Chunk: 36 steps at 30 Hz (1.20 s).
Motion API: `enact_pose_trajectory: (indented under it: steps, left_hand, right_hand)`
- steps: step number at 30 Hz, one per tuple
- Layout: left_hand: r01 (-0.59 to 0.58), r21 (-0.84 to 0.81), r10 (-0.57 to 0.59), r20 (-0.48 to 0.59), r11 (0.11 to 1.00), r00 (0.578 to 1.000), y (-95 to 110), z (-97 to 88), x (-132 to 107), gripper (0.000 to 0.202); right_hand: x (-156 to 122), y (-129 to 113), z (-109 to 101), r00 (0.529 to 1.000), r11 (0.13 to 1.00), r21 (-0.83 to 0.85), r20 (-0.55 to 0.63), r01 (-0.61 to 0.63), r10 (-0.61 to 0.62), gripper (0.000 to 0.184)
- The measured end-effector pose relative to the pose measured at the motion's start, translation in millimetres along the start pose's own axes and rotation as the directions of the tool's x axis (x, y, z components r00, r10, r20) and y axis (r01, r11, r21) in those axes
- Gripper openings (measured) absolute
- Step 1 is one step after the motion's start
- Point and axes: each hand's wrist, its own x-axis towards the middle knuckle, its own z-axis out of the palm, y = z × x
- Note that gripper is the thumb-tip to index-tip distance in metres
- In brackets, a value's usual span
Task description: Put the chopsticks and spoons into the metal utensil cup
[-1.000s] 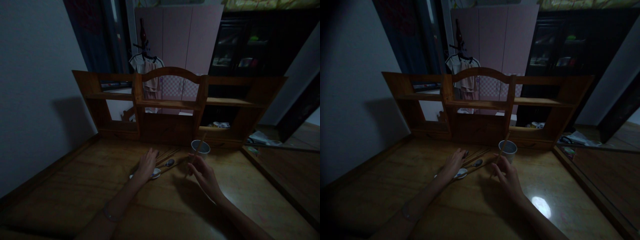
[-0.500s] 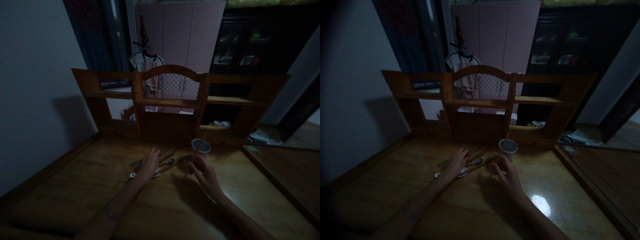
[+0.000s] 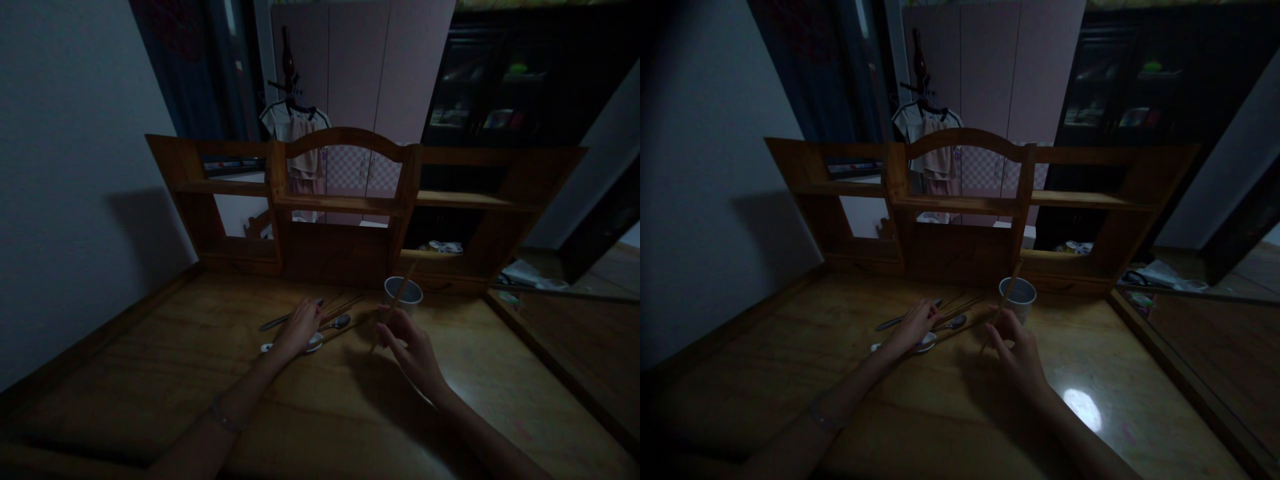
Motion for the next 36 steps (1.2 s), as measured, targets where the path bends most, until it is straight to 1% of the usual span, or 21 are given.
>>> enact_pose_trajectory:
  steps: [5,9,11,14,15,16,17,18,19,20,22,24,25,27,30,33,36]
  left_hand:
    - [0.000,-0.098,-0.003,-0.030,0.995,1.000,5.0,-1.3,-2.2,0.010]
    - [0.025,-0.211,-0.044,-0.085,0.977,0.995,13.4,-6.9,4.8,0.014]
    - [0.011,-0.273,-0.049,-0.133,0.962,0.990,21.2,-12.5,9.7,0.021]
    - [-0.065,-0.384,-0.010,-0.190,0.921,0.982,40.7,-22.0,10.6,0.021]
    - [-0.101,-0.451,0.014,-0.191,0.887,0.981,48.8,-24.1,8.1,0.021]
    - [-0.137,-0.588,0.036,-0.179,0.797,0.983,57.3,-25.2,4.2,0.023]
    - [-0.147,-0.706,0.071,-0.136,0.693,0.988,65.5,-25.1,-1.0,0.023]
    - [-0.134,-0.784,0.097,-0.094,0.606,0.991,73.1,-23.5,-6.8,0.024]
    - [-0.117,-0.824,0.116,-0.063,0.554,0.991,79.8,-20.8,-12.9,0.023]
    - [-0.108,-0.833,0.129,-0.045,0.542,0.991,85.2,-17.2,-18.6,0.023]
    - [-0.129,-0.797,0.140,-0.057,0.590,0.989,92.0,-9.3,-27.6,0.023]
    - [-0.169,-0.738,0.158,-0.086,0.653,0.984,94.2,-3.2,-32.0,0.023]
    - [-0.184,-0.719,0.167,-0.096,0.670,0.981,94.2,-1.4,-32.6,0.022]
    - [-0.194,-0.716,0.177,-0.099,0.671,0.979,93.2,-0.3,-32.0,0.022]
    - [-0.189,-0.739,0.195,-0.080,0.646,0.978,92.0,-1.7,-30.1,0.022]
    - [-0.171,-0.735,0.226,-0.026,0.656,0.974,92.0,-1.3,-30.7,0.023]
    - [-0.117,-0.734,0.224,0.050,0.669,0.973,92.2,1.3,-33.5,0.022]
  right_hand:
    - [-0.3,-0.3,-0.2,1.000,1.000,-0.007,-0.007,-0.003,0.003,0.029]
    - [-0.4,-0.6,-0.1,1.000,1.000,0.014,-0.005,0.002,-0.002,0.030]
    - [-0.6,-0.9,0.1,1.000,1.000,0.024,-0.001,0.002,-0.002,0.032]
    - [-0.6,-1.8,0.4,1.000,0.999,0.038,0.003,0.003,-0.003,0.031]
    - [-0.5,-2.3,0.4,1.000,0.999,0.041,0.004,0.006,-0.006,0.031]
    - [-0.3,-2.8,0.2,1.000,0.999,0.043,0.005,0.010,-0.010,0.030]
    - [-0.2,-3.4,-0.1,1.000,0.999,0.043,0.005,0.017,-0.017,0.029]
    - [-0.1,-4.0,-0.5,1.000,0.999,0.045,0.007,0.025,-0.026,0.028]
    - [-0.2,-4.7,-1.0,0.999,0.998,0.048,0.007,0.034,-0.034,0.028]
    - [-0.4,-5.2,-1.7,0.999,0.998,0.053,0.009,0.044,-0.045,0.028]
    - [-1.2,-6.2,-3.1,0.998,0.996,0.059,0.015,0.068,-0.068,0.029]
    - [-1.8,-6.8,-4.7,0.995,0.994,0.050,0.021,0.095,-0.097,0.030]
    - [-1.9,-6.9,-5.3,0.993,0.993,0.040,0.021,0.113,-0.114,0.030]
    - [-1.5,-7.1,-6.1,0.987,0.987,0.008,0.021,0.159,-0.159,0.029]
    - [-0.5,-7.8,-6.2,0.975,0.974,-0.037,0.027,0.222,-0.221,0.027]
    - [0.3,-8.8,-5.7,0.973,0.971,-0.063,0.035,0.231,-0.229,0.019]
    - [0.8,-9.4,-5.4,0.974,0.970,-0.091,0.041,0.224,-0.221,0.015]
